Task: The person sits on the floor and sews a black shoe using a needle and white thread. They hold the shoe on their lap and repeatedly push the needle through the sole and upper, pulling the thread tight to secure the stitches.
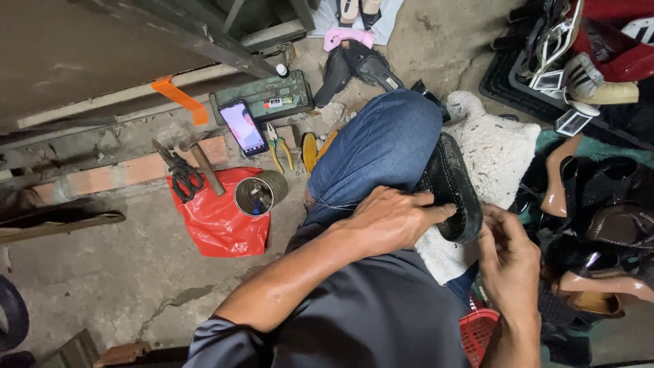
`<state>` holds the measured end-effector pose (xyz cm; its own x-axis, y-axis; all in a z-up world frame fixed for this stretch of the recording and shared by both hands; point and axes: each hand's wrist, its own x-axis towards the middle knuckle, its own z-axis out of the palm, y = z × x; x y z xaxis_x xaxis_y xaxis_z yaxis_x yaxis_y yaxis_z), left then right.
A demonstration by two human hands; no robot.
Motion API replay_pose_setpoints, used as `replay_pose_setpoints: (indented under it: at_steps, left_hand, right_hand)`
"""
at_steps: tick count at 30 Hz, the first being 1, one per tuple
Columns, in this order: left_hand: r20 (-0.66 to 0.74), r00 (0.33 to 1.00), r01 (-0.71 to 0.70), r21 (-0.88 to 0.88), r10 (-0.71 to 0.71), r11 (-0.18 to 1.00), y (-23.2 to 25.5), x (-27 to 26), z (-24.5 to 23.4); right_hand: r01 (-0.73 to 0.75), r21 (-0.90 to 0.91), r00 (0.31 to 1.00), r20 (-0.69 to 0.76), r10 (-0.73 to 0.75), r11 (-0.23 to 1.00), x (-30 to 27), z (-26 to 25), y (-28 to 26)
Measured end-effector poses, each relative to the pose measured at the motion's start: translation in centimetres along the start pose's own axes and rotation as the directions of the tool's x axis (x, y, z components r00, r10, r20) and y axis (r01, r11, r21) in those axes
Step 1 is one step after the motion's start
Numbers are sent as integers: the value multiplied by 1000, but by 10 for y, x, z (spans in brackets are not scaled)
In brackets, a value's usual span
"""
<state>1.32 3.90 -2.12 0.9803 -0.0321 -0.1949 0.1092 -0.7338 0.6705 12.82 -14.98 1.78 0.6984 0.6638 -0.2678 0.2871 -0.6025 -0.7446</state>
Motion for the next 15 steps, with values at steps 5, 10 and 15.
replay_pose_setpoints:
  at_steps: [5,10,15]
  left_hand:
    - [-18,1000,-2,-7,2,1000,0,1,2]
    - [-30,1000,-2,-23,1,1000,0,-1,2]
    - [-39,999,0,-36,-2,999,0,-5,-5]
  right_hand:
    - [-54,-55,998,32,55,997,0,-4,5]
    - [-93,-46,992,80,97,995,-1,-7,7]
    - [-152,-42,984,83,155,987,-8,-13,-13]
